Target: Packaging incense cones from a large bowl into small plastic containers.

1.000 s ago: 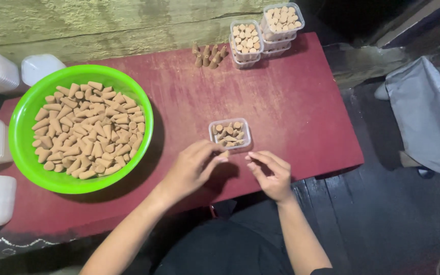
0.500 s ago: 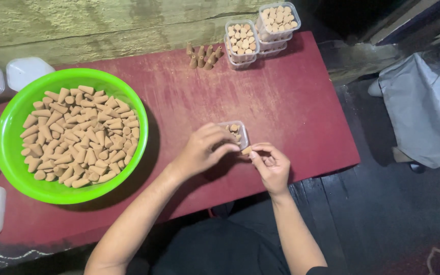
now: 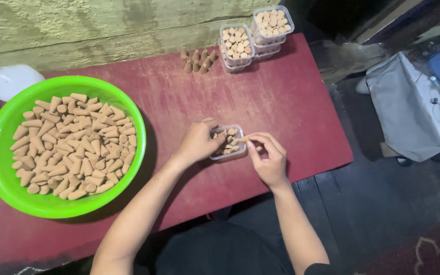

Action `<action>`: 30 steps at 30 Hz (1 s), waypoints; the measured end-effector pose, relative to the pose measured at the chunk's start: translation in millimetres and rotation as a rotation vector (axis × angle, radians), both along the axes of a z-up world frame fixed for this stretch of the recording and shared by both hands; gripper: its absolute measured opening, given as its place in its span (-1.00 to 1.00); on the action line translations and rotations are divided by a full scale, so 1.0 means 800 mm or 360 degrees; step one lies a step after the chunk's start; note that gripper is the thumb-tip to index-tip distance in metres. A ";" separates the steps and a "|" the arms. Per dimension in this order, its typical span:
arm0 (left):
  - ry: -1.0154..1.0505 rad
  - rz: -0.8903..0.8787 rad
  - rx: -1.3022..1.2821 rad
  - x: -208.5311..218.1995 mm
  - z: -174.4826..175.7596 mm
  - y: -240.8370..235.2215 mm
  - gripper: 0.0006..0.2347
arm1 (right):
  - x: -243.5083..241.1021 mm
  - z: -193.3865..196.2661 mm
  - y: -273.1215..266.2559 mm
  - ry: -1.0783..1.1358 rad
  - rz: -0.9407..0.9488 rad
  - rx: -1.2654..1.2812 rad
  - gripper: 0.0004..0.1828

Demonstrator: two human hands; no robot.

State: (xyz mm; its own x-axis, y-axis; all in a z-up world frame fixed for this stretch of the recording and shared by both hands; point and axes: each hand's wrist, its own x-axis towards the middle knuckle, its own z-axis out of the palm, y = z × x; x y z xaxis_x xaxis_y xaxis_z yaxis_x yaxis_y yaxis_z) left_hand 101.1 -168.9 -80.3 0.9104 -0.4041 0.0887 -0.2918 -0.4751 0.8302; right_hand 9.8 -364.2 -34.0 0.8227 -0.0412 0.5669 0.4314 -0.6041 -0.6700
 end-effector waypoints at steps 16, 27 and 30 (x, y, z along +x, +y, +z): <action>0.0227 0.0038 -0.0224 -0.005 -0.004 0.005 -0.79 | 0.025 -0.005 0.005 -0.0063 0.0083 -0.0655 -0.85; 0.0151 0.0033 -0.0286 -0.007 -0.004 0.006 -0.80 | 0.020 0.004 0.014 -0.0071 -0.0077 -0.0732 -0.86; 0.0172 0.0059 -0.0280 -0.008 -0.003 0.004 -0.79 | 0.021 0.017 0.014 -0.0060 -0.0097 -0.0618 -0.88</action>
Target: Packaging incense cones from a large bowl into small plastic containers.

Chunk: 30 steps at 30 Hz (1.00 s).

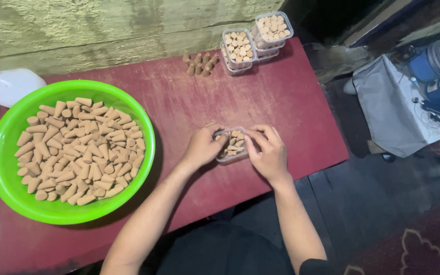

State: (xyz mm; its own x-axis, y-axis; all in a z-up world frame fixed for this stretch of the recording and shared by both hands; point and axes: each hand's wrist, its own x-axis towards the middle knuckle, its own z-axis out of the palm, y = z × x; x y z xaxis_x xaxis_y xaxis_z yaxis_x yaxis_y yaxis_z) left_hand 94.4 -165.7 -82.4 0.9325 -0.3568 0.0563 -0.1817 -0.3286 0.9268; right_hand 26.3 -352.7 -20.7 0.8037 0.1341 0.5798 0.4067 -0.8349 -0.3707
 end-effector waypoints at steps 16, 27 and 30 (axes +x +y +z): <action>0.0065 0.0040 0.0207 -0.001 0.009 -0.014 -0.76 | -0.048 -0.073 -0.068 0.0149 -0.0233 0.0593 -0.89; -0.0365 0.0155 0.0208 -0.012 0.000 -0.018 -0.80 | -0.053 -0.072 -0.075 0.0251 -0.0051 0.0698 -0.89; -0.0559 0.0243 0.0164 -0.036 0.037 -0.012 -0.79 | -0.056 -0.084 -0.085 0.0252 0.0006 0.0657 -0.88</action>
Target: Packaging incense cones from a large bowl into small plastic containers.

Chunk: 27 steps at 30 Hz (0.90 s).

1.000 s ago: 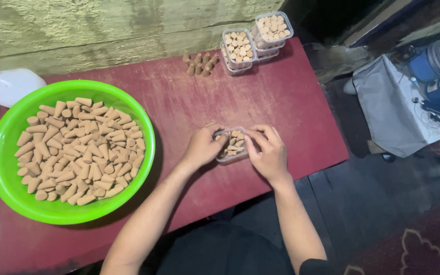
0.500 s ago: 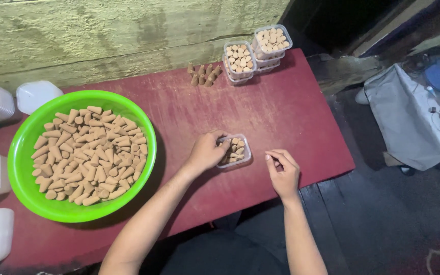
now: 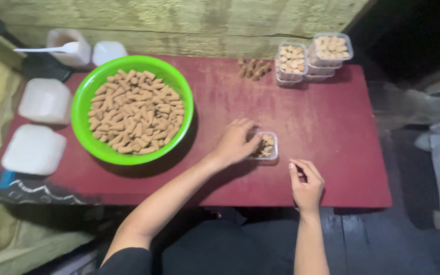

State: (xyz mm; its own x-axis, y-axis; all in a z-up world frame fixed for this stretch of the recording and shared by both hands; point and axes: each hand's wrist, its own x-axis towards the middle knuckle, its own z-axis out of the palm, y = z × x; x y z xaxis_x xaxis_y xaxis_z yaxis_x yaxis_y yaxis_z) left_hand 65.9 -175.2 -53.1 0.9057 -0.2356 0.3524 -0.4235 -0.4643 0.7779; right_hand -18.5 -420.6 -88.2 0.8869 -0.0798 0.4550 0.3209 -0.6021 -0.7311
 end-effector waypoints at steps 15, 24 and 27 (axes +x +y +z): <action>0.0304 0.0955 0.1159 -0.036 0.064 0.270 -0.69 | -0.009 0.006 -0.001 0.0148 0.0032 0.0018 -0.88; 0.0430 0.0825 0.0866 -0.040 0.087 0.264 -0.78 | -0.007 0.000 0.000 0.0159 0.0032 0.0029 -0.89; -0.0070 0.0671 0.0870 -0.038 0.064 0.277 -0.85 | -0.005 0.003 0.004 0.0101 0.0035 0.0022 -0.90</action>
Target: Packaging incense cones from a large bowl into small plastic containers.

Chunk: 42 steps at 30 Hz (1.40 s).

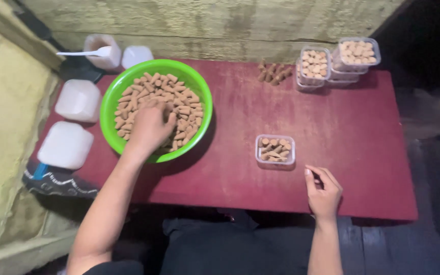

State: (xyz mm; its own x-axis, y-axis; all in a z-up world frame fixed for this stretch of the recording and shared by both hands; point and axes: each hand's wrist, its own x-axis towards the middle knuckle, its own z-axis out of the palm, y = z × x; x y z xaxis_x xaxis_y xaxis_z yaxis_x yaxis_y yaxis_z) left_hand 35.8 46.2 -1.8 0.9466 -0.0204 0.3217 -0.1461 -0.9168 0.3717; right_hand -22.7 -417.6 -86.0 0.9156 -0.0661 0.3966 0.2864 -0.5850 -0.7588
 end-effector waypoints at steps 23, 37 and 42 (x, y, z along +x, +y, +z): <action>-0.0168 -0.0516 -0.0291 -0.053 0.066 -0.058 -0.83 | 0.000 0.019 0.012 -0.0098 -0.0049 0.0091 -0.90; 0.0242 -0.0888 -0.1421 -0.072 -0.045 -0.270 -0.83 | -0.025 0.062 0.081 -0.0154 0.0540 0.0356 -0.70; 0.0245 -0.0823 -0.1449 -0.071 -0.055 -0.270 -0.87 | -0.022 0.048 0.079 -0.0107 0.0503 0.0312 -0.75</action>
State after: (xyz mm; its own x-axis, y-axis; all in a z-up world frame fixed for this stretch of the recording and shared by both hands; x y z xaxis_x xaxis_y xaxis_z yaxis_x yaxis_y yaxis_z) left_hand -20.7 -169.9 -46.0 0.9236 -0.2443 0.2955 -0.3318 -0.1229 0.9353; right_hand -40.3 -354.1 -47.6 0.8754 0.1348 0.4643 0.4824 -0.3056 -0.8209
